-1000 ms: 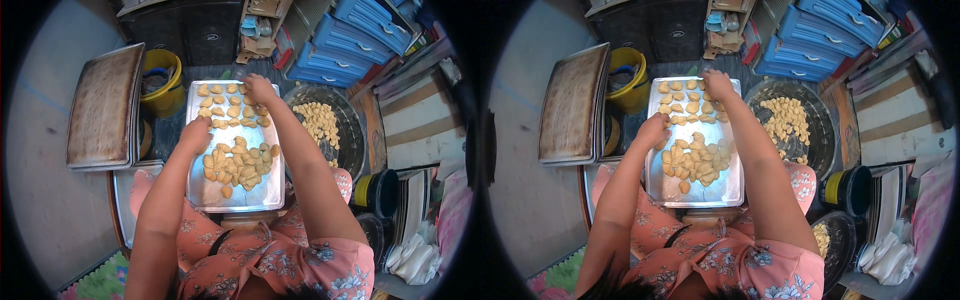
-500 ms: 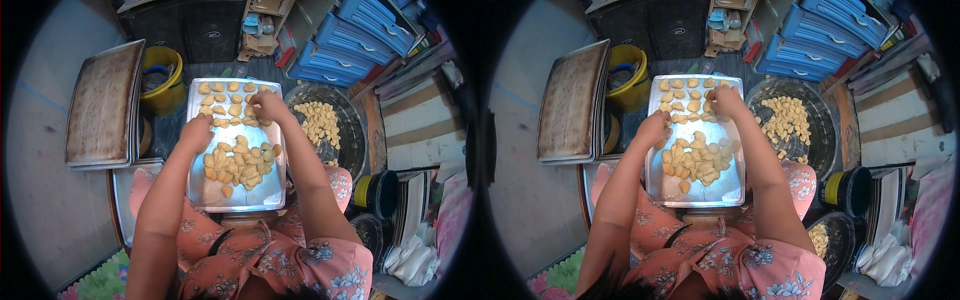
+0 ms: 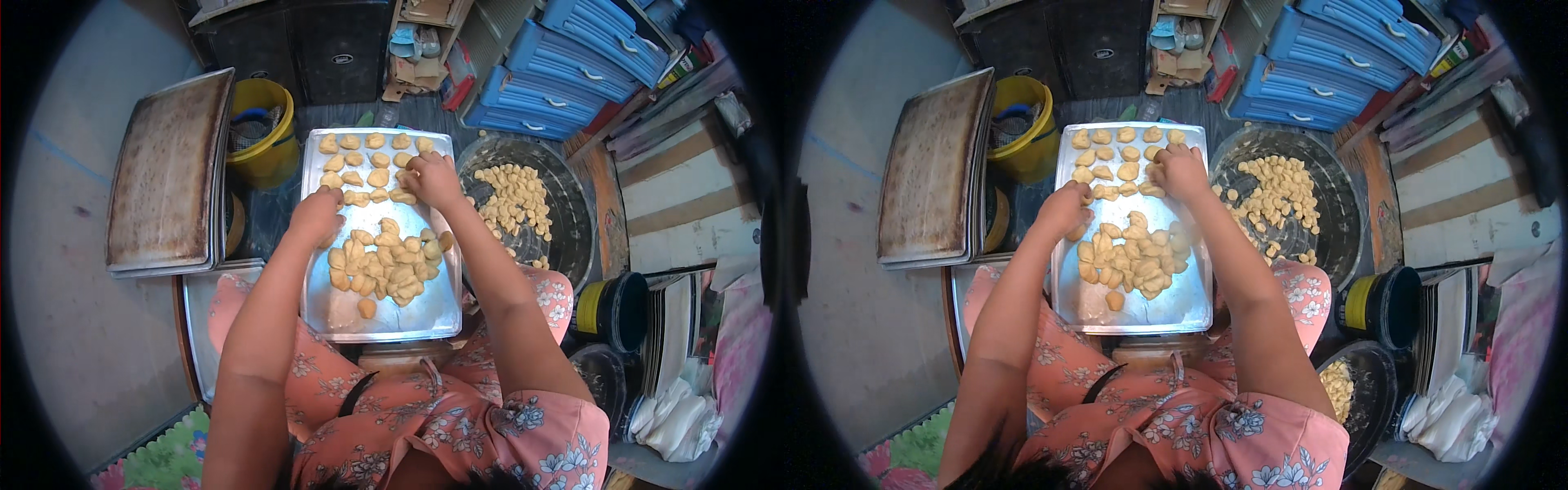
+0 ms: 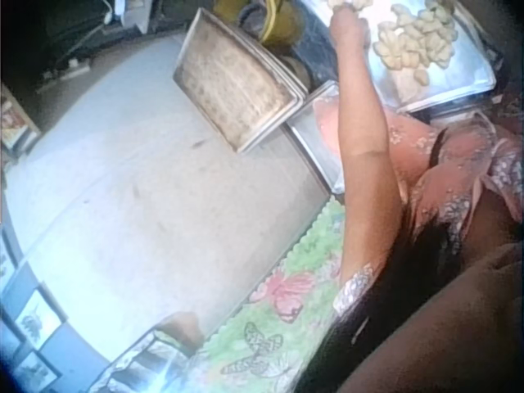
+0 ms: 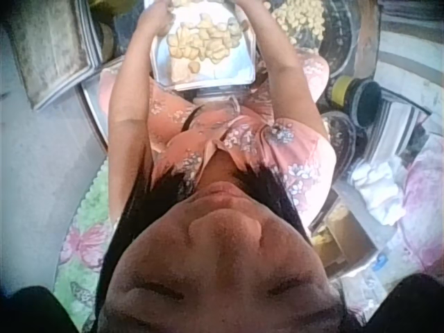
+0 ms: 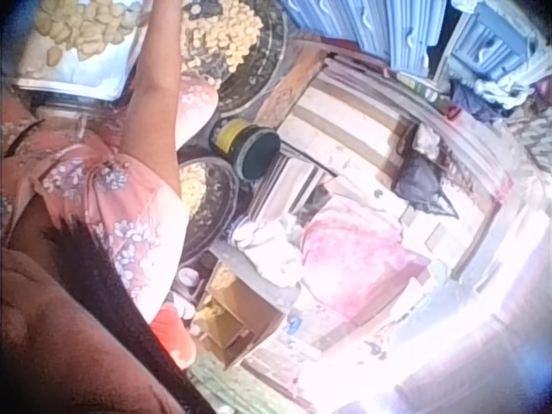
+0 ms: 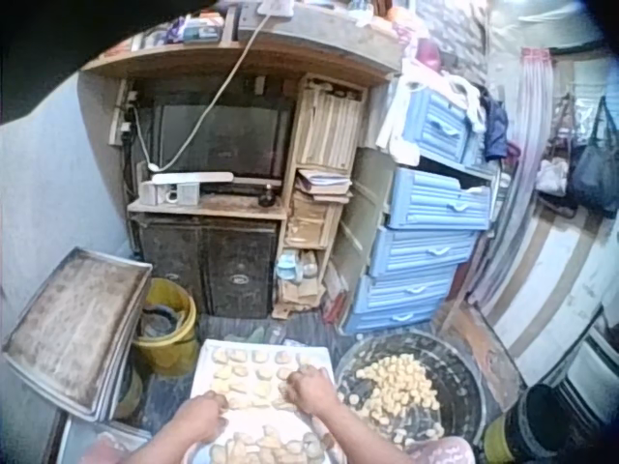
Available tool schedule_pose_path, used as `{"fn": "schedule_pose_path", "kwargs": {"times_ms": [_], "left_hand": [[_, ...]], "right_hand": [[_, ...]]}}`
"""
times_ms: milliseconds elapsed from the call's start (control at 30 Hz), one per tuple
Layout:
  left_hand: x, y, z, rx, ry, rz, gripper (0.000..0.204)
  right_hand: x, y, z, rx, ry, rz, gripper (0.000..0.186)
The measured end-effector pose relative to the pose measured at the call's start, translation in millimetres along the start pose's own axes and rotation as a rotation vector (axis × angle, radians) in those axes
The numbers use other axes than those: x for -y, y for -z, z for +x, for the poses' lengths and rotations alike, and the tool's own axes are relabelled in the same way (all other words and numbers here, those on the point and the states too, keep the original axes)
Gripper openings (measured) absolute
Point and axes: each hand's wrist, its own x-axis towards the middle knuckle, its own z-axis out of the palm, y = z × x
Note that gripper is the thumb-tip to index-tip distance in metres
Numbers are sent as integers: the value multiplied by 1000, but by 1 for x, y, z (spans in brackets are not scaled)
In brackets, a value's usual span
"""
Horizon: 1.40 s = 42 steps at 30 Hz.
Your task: Placing shaped dough pieces onto baking trays.
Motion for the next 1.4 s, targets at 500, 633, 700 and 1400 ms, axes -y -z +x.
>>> {"fn": "schedule_pose_path", "kwargs": {"times_ms": [500,633,700,1400], "left_hand": [[1,1,-2,5,-21,21,27],[2,0,-1,26,-4,25,26],[9,1,-3,25,8,39,27],[4,2,-6,-3,-49,36,28]], "right_hand": [[29,-8,29,22,68,249,27],[27,-30,55,140,117,90,30],[37,-14,68,268,65,42,31],[51,2,32,384,276,157,18]]}}
